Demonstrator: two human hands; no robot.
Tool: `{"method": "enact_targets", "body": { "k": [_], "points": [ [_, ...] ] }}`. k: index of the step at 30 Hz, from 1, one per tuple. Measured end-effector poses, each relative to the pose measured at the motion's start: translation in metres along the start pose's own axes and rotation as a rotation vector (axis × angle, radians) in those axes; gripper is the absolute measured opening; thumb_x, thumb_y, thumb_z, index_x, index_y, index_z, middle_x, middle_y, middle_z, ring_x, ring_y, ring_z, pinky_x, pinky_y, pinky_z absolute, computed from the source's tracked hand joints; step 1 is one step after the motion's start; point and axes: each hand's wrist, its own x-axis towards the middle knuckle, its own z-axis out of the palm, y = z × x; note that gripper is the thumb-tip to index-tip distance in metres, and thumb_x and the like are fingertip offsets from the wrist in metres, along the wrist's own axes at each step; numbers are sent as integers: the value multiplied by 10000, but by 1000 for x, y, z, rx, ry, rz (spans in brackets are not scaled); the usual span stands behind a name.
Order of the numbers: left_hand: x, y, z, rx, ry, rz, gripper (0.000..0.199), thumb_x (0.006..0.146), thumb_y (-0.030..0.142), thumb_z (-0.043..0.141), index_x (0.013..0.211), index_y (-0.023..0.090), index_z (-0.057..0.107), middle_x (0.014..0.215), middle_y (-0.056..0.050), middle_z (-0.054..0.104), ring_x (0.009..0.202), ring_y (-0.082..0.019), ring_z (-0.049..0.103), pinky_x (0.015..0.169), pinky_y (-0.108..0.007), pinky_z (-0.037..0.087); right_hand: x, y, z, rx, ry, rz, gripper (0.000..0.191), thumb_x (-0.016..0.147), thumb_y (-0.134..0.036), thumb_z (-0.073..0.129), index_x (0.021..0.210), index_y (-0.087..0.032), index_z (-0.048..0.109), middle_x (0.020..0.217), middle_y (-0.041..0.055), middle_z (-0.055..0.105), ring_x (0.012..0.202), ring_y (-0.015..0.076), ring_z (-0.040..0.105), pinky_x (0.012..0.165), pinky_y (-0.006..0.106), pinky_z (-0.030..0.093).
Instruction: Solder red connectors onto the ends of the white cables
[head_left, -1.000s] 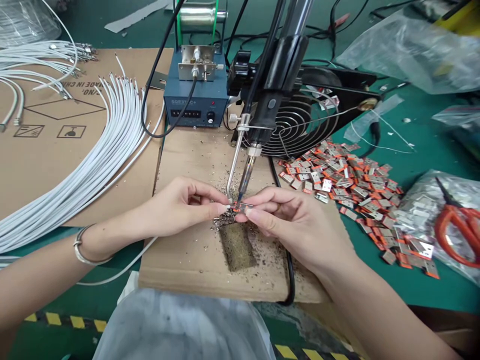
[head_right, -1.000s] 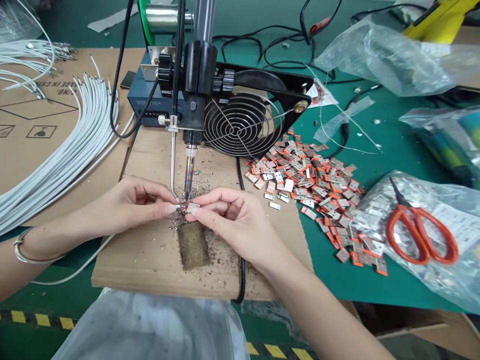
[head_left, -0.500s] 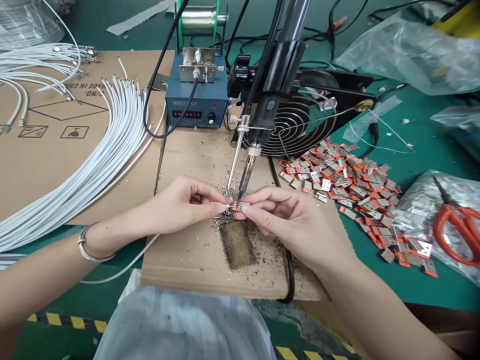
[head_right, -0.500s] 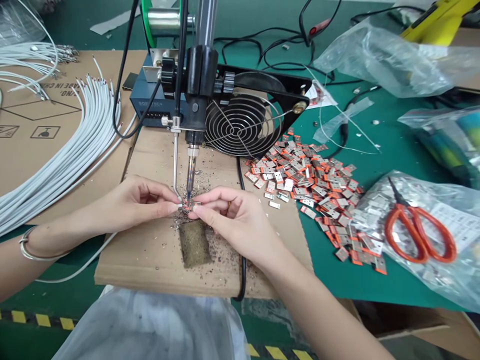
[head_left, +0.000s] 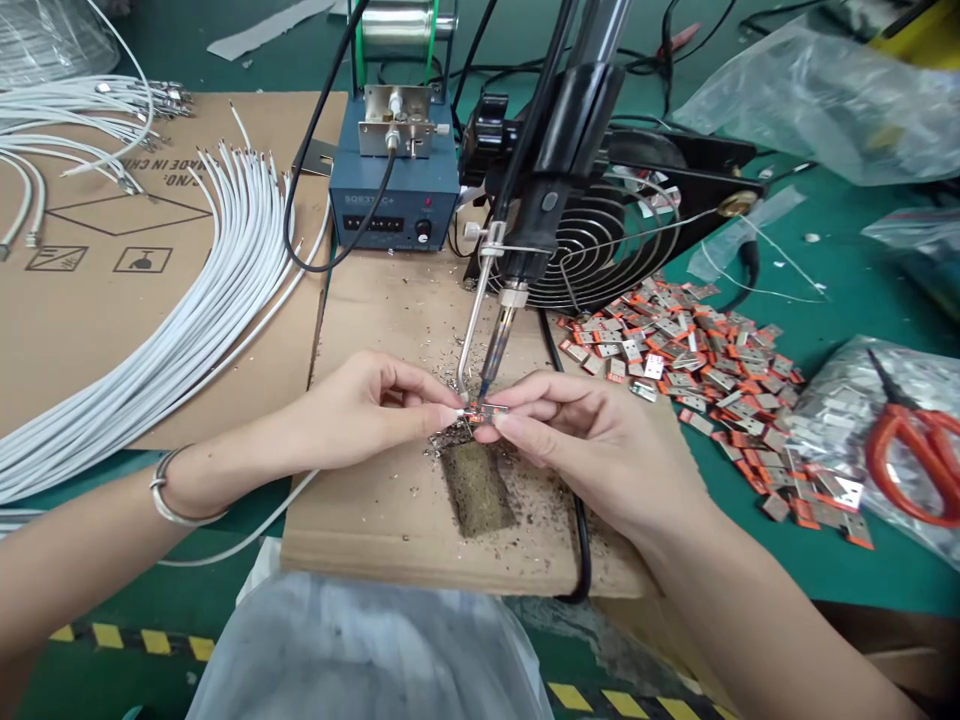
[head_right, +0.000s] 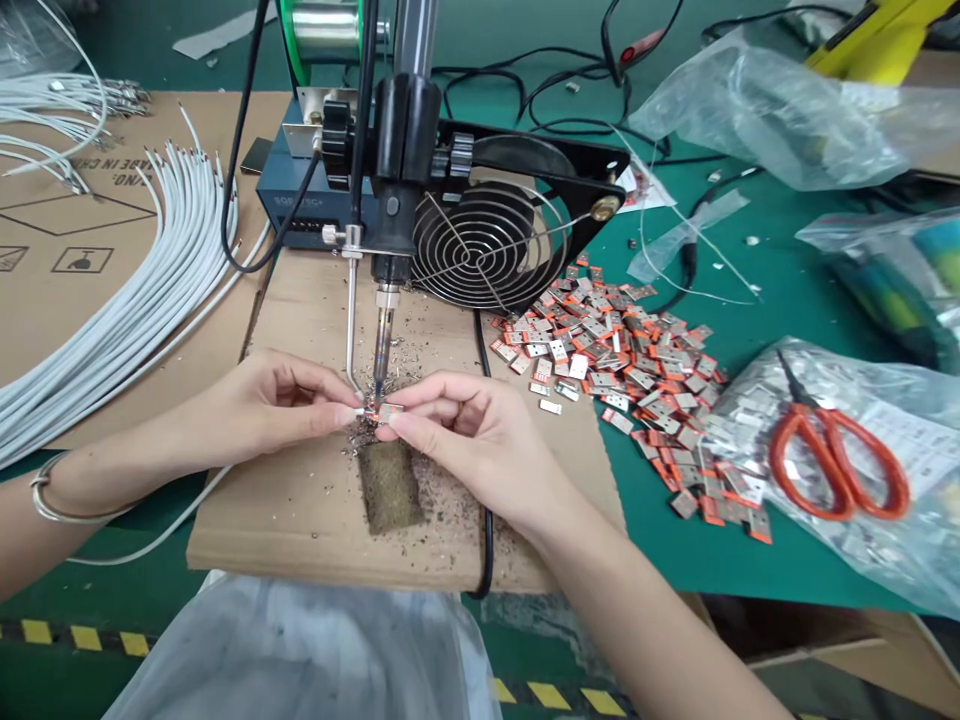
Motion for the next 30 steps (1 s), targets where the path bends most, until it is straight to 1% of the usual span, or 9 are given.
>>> {"method": "enact_targets", "body": {
  "k": [7,11,16,20,25,30],
  "points": [
    [0,0,1,-9,0,-13,289,741,405,735,868,149,776,814,-69,746,754,-166,640,706,-290,527,0,-1,0,-36,3,7,266,754,-448,803,821,-213,701,763,47,730,647,152,673,568,236,532],
    [0,1,1,-11,-10,-22,273,754,388,720,861,143,775,817,-67,743,744,-160,632,690,-281,520,-1,-1,-1,-69,2,0,282,759,-466,794,826,-207,703,752,49,723,662,165,675,582,252,536],
    [0,2,2,-6,-8,-57,263,756,374,709,863,141,772,816,-65,742,732,-151,623,662,-265,507,-1,-1,-1,-46,-6,28,264,759,-458,794,824,-219,703,767,48,731,648,156,672,576,245,534],
    [-1,3,2,-15,-9,-59,259,755,372,710,858,143,772,822,-63,745,729,-149,623,651,-257,503,0,-1,-1,-44,-2,17,274,757,-471,794,819,-219,708,727,41,723,631,156,671,569,246,541],
    [0,3,3,-7,-9,-66,241,759,349,702,866,145,776,829,-64,751,741,-155,630,665,-260,508,0,-1,0,-68,10,2,285,745,-480,805,818,-221,712,749,47,721,686,173,681,626,269,559],
    [1,1,3,21,-10,-75,257,765,352,690,892,147,779,826,-68,752,717,-152,623,640,-259,498,-1,-1,1,-98,23,0,297,747,-498,800,812,-222,710,773,53,720,715,185,685,655,287,563]
  ]
}}
